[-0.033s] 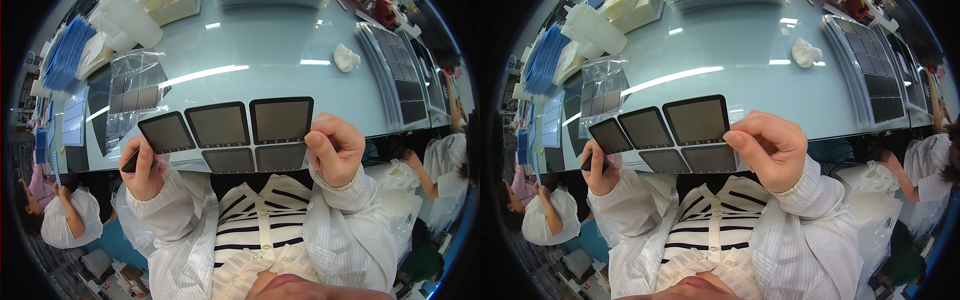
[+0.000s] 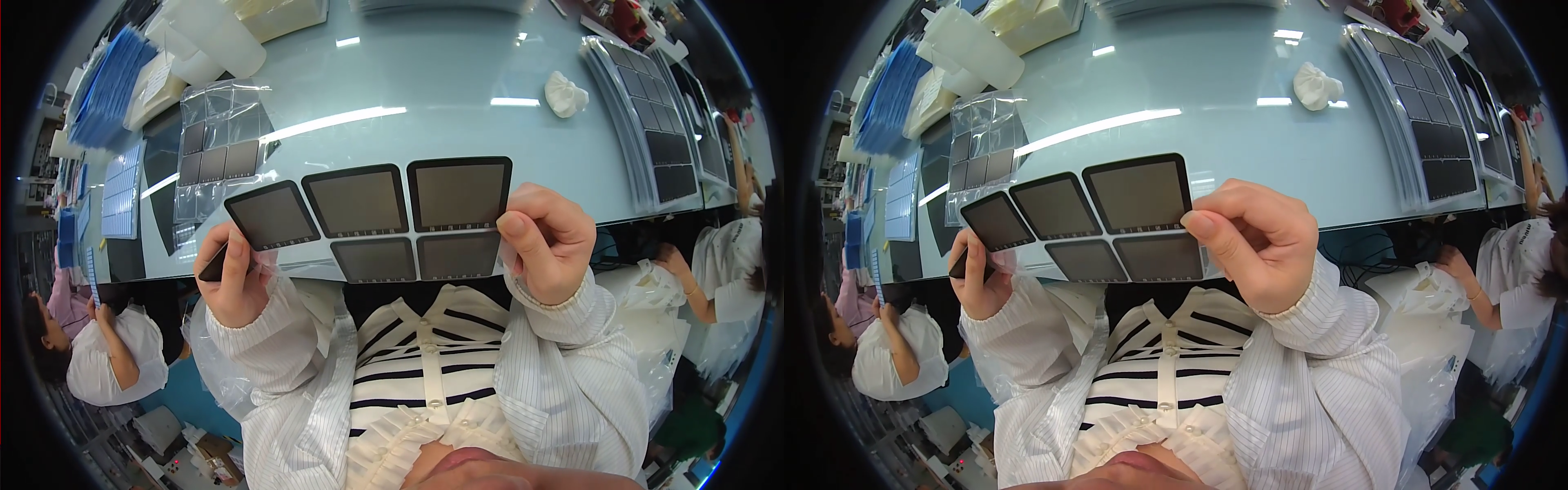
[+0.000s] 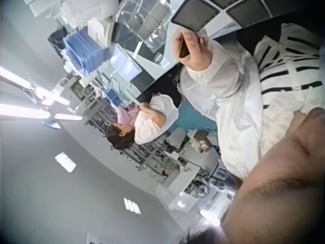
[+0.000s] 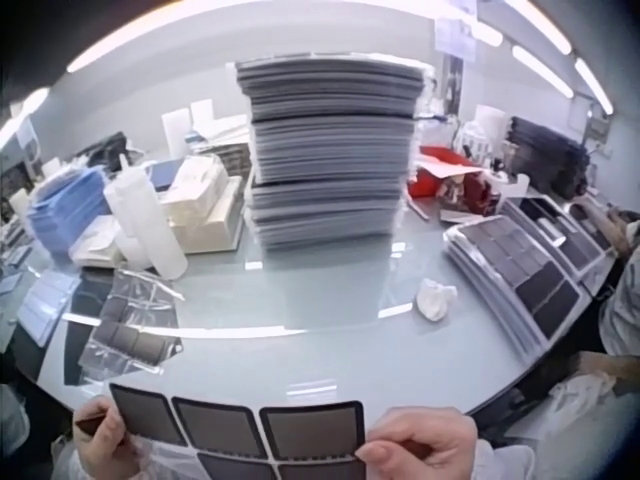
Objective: Inspecting electronic component sheets and cleaning them with a cotton swab and solvent.
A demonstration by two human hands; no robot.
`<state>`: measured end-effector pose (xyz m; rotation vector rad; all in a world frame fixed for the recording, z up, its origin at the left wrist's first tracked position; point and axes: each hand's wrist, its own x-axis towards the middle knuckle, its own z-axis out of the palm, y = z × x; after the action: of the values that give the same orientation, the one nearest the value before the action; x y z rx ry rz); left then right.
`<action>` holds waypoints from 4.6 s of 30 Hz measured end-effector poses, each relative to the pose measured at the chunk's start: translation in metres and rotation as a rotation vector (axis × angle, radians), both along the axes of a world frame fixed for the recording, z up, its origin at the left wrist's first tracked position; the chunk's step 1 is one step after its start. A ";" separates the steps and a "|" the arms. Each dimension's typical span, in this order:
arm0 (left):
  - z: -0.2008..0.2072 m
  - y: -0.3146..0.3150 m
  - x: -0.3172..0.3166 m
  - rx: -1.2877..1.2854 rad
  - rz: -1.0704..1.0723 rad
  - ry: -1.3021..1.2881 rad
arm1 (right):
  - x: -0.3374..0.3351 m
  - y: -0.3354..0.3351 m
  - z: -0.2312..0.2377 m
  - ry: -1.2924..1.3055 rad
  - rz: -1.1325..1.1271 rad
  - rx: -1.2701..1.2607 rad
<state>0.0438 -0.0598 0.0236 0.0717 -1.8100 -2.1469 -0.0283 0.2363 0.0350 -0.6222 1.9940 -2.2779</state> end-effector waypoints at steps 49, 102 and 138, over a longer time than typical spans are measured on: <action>-0.014 0.000 -0.001 0.045 -0.259 -0.076 | -0.030 -0.008 0.020 -0.067 -0.191 -0.168; 0.009 0.051 -0.008 -0.162 -0.397 -0.172 | -0.083 0.030 0.024 0.083 -0.239 -0.295; 0.002 0.040 -0.003 -0.211 -0.362 -0.146 | -0.111 0.047 0.046 0.195 -0.300 -0.341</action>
<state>0.0407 -0.0197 0.0259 -0.1658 -2.2712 -2.2131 -0.1394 0.2828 0.0808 -0.6226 1.9002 -2.8789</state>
